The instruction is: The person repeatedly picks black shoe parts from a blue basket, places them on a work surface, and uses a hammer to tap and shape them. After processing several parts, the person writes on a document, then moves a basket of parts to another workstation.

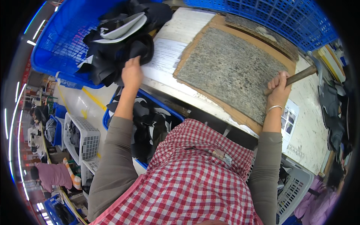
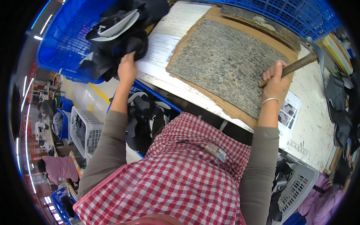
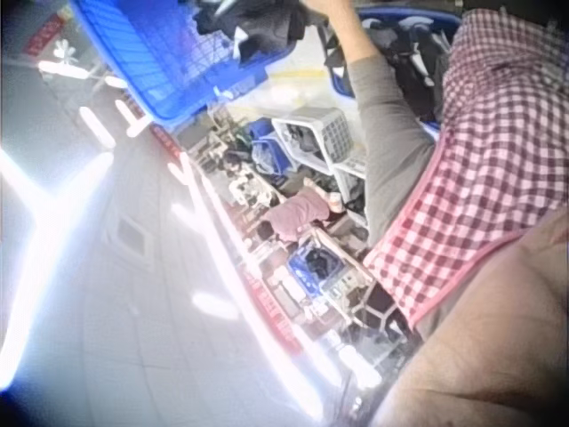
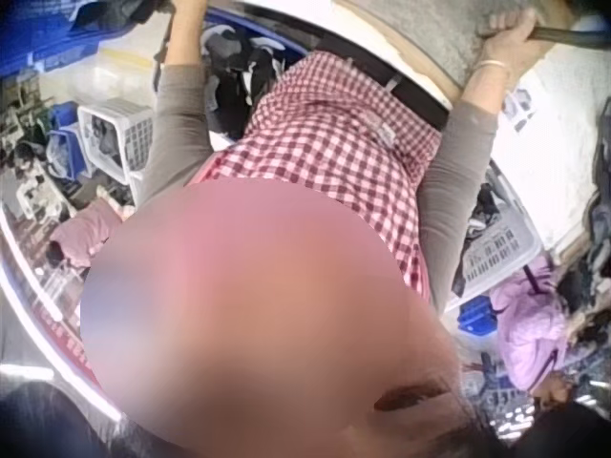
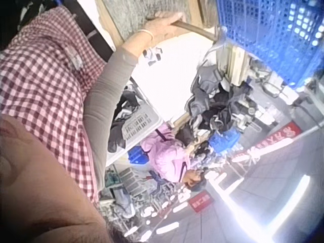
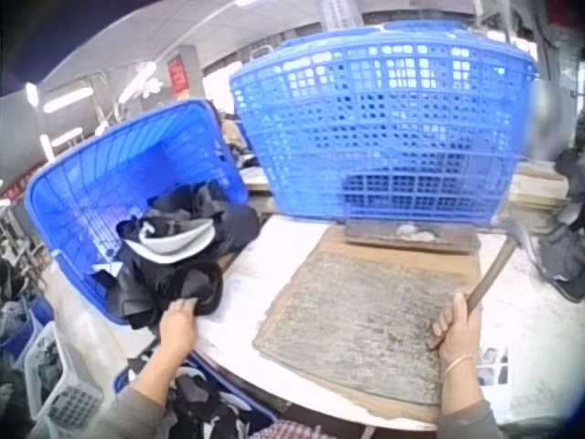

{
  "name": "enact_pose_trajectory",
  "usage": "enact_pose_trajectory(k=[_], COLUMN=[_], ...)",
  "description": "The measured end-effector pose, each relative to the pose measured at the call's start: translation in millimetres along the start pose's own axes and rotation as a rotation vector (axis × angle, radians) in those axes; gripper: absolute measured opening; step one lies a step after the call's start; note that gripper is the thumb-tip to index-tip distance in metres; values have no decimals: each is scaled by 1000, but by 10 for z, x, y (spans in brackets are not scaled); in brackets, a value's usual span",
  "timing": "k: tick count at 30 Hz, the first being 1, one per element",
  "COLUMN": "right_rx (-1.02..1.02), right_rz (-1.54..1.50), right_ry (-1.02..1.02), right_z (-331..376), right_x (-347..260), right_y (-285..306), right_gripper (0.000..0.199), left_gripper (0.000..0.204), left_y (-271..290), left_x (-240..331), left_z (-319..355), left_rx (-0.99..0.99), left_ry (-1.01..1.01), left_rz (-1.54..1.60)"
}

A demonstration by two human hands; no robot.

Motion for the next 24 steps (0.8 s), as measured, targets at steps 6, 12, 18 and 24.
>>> enact_pose_trajectory(k=[6, 12, 18, 24], right_rx=[97, 156, 23, -43], right_rz=[-49, -2, 133, 248], right_ry=[-11, -81, -86, -164], right_z=[36, 159, 297, 323], right_x=[-111, -140, -173, -122], right_y=[-54, -39, -38, -167], right_gripper=[25, 27, 29, 34], left_gripper=[11, 22, 49, 58], left_y=[234, 524, 35, -601], left_x=[-61, 337, -626, -1350], left_z=[-384, -1134, -507, -530], left_rx=[311, 40, -138, 72], left_ry=[-59, 13, 461, 255], left_rz=[165, 108, -139, 52])
Point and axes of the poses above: each hand's wrist, its own z-axis away from the middle knuckle, its own y-axis out of the back of the hand, x = y × z, the point moved 7 cm from there along -z, towards the middle knuckle, and after that the axes turned 1 degree about z, right-handed, at the moved point
